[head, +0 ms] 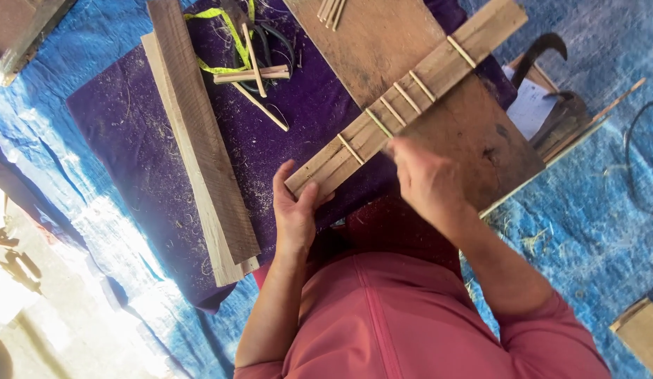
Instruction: The person assembles a small wooden ladder by inserting dowels into pre-drilled holes on two side rails, then sands the assembled piece with sandpaper. The person flips the ladder to sand both sides and edges.
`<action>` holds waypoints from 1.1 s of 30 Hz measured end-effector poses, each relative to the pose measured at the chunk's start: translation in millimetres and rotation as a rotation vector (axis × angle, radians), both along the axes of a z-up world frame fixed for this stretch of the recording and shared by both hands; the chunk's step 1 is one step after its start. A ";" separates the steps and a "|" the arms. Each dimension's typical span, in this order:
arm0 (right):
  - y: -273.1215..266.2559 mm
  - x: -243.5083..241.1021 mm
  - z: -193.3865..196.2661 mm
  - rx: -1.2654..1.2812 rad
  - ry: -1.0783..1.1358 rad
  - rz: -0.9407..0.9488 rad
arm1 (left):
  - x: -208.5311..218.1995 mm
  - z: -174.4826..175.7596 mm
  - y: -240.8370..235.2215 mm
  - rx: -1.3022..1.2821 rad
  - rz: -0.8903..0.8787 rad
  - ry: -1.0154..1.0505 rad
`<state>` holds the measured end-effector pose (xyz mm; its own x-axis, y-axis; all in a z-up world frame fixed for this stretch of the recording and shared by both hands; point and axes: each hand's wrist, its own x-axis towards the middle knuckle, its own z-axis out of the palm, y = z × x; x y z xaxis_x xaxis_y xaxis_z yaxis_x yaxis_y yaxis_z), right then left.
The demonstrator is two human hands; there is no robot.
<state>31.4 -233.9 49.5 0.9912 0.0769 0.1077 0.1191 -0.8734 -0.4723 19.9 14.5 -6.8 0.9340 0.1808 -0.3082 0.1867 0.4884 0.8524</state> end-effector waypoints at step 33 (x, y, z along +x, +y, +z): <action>54.4 94.0 5.8 -0.382 -0.003 -0.043 | 83.1 21.6 -65.3 1.481 -0.433 -0.429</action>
